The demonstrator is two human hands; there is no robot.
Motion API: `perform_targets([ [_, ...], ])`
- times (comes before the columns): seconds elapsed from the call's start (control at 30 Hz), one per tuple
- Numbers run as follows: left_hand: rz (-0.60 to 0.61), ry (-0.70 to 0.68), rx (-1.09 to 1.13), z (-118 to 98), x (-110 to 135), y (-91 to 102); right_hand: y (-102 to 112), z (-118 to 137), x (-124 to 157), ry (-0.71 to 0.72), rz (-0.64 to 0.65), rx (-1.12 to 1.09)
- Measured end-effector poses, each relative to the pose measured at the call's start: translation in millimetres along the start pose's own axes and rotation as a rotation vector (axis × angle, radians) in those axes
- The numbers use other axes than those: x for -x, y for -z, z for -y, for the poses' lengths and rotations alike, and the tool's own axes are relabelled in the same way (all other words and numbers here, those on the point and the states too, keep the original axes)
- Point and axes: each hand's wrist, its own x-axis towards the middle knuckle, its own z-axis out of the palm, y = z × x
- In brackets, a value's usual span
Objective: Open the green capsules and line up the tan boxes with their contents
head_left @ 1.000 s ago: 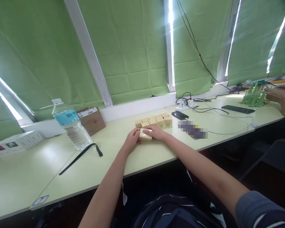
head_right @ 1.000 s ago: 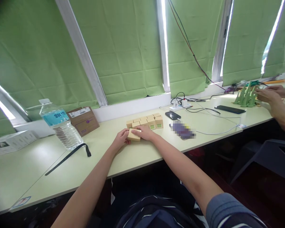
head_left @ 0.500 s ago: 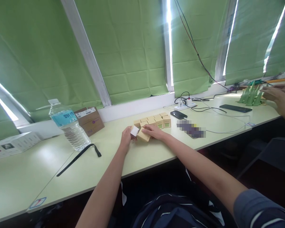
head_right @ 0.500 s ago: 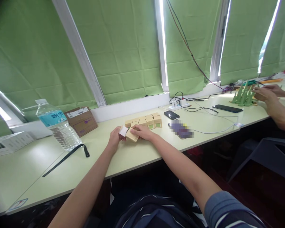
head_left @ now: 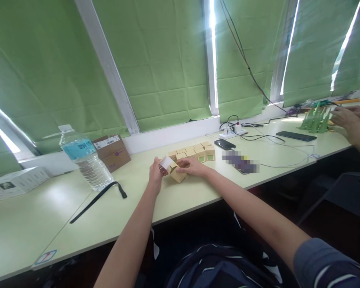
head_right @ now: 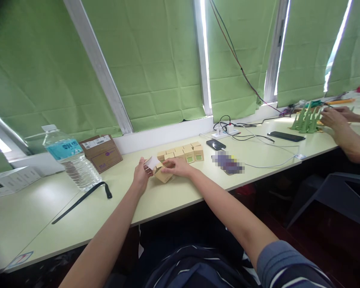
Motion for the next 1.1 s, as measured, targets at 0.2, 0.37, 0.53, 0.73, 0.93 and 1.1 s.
perform_targets([
  [0.2, 0.164, -0.036, 0.003, -8.0, 7.5, -2.7, -1.8, -0.7, -0.2, 0.032, -0.045, -0.067],
  [0.37, 0.229, -0.089, -0.1, -6.5, 8.6, -3.3, -2.7, -0.7, -1.1, 0.054, -0.097, -0.074],
  [0.53, 0.35, -0.061, -0.216, -2.4, 11.4, -1.7, -2.8, -3.0, -1.1, 0.04, -0.16, -0.035],
  [0.73, 0.386, -0.024, -0.294, -3.3, 14.5, -2.4, -2.9, -4.0, -1.4, 0.03, -0.177, -0.052],
  [0.93, 0.341, -0.096, -0.321, -2.1, 12.1, -3.0, -2.5, -3.0, -2.1, -0.011, -0.177, -0.077],
  [1.1, 0.301, -0.095, -0.273, 0.0, 8.7, -1.9, -1.0, -2.0, -1.3, -0.035, -0.179, -0.085],
])
